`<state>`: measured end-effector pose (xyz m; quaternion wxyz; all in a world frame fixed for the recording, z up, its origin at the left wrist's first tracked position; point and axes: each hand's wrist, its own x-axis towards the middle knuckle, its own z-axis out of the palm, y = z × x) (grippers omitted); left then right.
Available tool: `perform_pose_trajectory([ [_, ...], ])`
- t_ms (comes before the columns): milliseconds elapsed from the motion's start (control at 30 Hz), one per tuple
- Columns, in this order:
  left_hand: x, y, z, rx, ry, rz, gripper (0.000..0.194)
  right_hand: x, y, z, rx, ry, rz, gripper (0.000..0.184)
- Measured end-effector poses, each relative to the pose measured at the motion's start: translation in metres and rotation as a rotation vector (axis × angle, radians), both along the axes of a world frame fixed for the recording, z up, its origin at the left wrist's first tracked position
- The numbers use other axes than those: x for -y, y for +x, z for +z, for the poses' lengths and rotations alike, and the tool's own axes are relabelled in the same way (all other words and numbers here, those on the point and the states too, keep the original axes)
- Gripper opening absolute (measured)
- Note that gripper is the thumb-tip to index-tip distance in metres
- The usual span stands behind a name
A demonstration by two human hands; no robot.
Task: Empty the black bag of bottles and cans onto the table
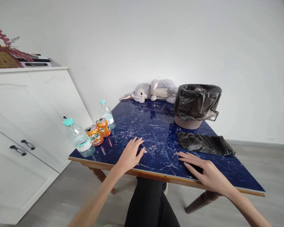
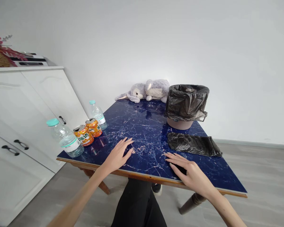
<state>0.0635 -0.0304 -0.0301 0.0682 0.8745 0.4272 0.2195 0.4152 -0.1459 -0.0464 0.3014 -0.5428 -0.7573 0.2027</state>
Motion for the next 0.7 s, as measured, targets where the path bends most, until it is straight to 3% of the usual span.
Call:
perform_pose_trajectory([
  [200,0.0,0.0,-0.001,-0.001,0.007,0.0,0.042,0.013,-0.01,0.005,-0.083,-0.031,-0.02,0.039],
  [333,0.0,0.0,-0.001,-0.008,-0.001,0.006,0.042,0.039,-0.025,0.014,-0.249,-0.109,-0.049,0.038],
  [467,0.001,0.0,-0.001,-0.005,0.006,0.003,0.041,0.069,-0.044,0.012,-0.38,-0.259,0.033,0.037],
  [567,0.001,0.0,-0.001,0.001,0.014,0.001,0.04,0.083,-0.056,-0.016,-0.323,-0.383,0.104,0.031],
  [700,0.001,0.001,0.001,-0.011,0.004,-0.001,0.041,0.093,-0.067,-0.082,-0.221,-0.529,0.158,0.029],
])
